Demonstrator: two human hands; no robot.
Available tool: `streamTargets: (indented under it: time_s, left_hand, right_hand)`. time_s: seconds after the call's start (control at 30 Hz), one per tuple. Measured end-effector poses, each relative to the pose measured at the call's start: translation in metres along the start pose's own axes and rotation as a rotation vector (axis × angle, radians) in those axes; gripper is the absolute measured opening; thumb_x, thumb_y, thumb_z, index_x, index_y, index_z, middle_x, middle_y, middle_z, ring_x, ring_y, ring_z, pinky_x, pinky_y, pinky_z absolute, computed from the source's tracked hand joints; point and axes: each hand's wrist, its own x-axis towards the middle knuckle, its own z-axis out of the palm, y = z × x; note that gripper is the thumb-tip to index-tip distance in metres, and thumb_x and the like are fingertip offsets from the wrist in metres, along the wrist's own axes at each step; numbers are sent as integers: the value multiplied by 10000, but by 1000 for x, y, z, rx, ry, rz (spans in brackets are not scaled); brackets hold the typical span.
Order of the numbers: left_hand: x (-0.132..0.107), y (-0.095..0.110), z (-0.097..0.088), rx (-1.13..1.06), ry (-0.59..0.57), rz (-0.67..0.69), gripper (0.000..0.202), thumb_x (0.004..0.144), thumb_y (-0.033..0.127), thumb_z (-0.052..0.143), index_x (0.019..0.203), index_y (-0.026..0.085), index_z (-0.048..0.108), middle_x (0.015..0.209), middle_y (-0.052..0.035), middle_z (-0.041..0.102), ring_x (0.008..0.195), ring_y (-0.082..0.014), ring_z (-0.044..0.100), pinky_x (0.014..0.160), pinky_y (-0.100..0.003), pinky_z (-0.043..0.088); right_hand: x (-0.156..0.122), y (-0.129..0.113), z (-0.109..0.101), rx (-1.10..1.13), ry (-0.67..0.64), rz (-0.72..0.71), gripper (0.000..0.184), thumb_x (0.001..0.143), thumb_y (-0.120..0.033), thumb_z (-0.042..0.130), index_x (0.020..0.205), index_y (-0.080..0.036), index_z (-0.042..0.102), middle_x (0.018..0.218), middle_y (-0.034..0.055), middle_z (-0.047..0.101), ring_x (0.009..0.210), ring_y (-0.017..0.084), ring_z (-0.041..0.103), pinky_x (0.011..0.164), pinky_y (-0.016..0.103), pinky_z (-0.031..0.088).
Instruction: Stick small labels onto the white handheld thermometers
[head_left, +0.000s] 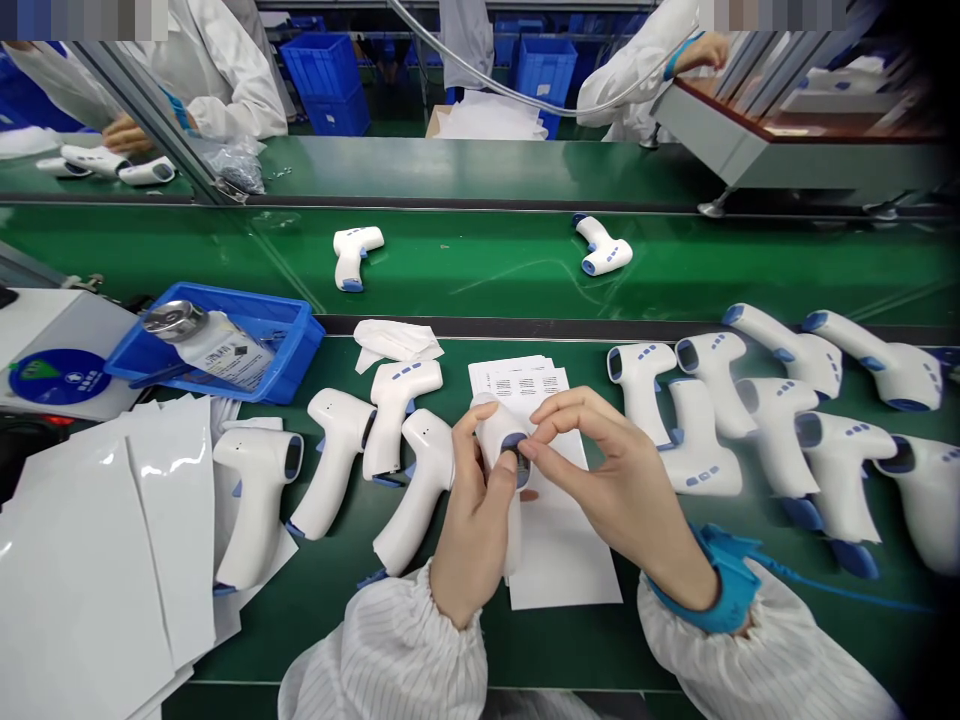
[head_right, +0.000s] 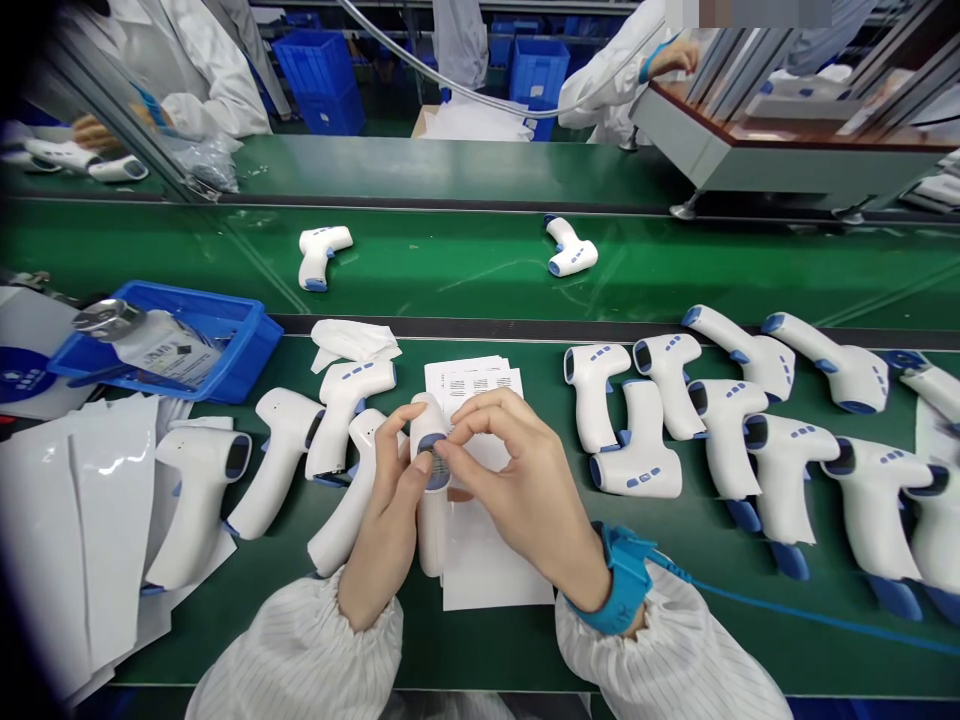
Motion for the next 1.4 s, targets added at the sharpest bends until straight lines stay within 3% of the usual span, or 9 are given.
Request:
streamTargets:
  time_s: [0.27,0.5,0.6,0.73,1.03,1.13,1.2,1.3,1.4]
  left_hand:
    - [1,-2,-4,4,-25,40,278,1007,334,395,1285,328,391,1314,-25,483,1109,-150,576,897,-280,532]
    - [1,3,-6,-217,-113,-175,386,969,442,442,1328,321,369,1152,-56,572,932,-195,625,663,-299,580]
    - [1,5,-9,-296,-175,-205,440,940,361,506,1349,344,346,1128,-43,560,931,-185,603,636,-272,565]
    - [-1,6,-12,-252,-255,-184,672,800,112,581,1375,356,332,975,9,538,764,-111,548,697,-250,518]
    - [-4,3,-5,-212,-265,-209,801,661,23,544,1359,344,318,855,42,529,531,-70,442,497,-226,394]
    - [-1,3,-6,-264,-132,-102,778,713,24,545,1379,359,323,964,17,585,726,-119,586,664,-260,491]
    - [2,2,-8,-326,-27,-24,747,792,61,540,1416,390,294,1194,3,588,1045,-164,607,918,-309,485]
    - [5,-1,-9,-394,-68,-15,718,899,188,523,1484,431,186,1485,8,438,1365,-211,433,1133,-390,342]
    - [7,-3,-11,-283,-114,-5,747,897,253,554,1512,392,154,1533,-22,387,1468,-238,275,1197,-453,208]
  right_hand:
    - [-11,-15,1,-94,-109,179,208,895,-329,630,1042,-261,501,813,-4,702,702,183,699,529,276,519]
    - [5,-12,-12,359,-189,402,181,883,-327,607,959,-245,465,614,-63,606,494,126,604,486,257,524]
    - [6,-8,-11,239,-77,279,198,876,-347,648,999,-244,531,821,8,666,740,173,672,616,301,575]
    - [5,0,-5,81,-205,13,295,836,-260,719,1107,-294,609,1218,44,627,1202,243,570,1015,425,499]
    - [7,10,8,124,77,12,98,964,-250,570,990,-260,664,1013,21,715,952,182,678,843,336,553]
    - [-5,5,11,234,119,221,192,970,-371,547,1136,-275,566,1159,50,655,1083,200,645,866,348,568]
    - [-14,-1,13,262,-125,351,328,935,-431,583,1213,-273,510,1192,69,636,1107,217,636,853,349,579]
    - [-15,-2,12,216,-513,384,387,907,-426,603,1236,-249,502,1124,72,670,960,218,679,788,338,589]
    - [24,22,-5,-140,-444,368,305,959,-391,485,1197,-201,506,976,58,682,768,194,672,658,311,567]
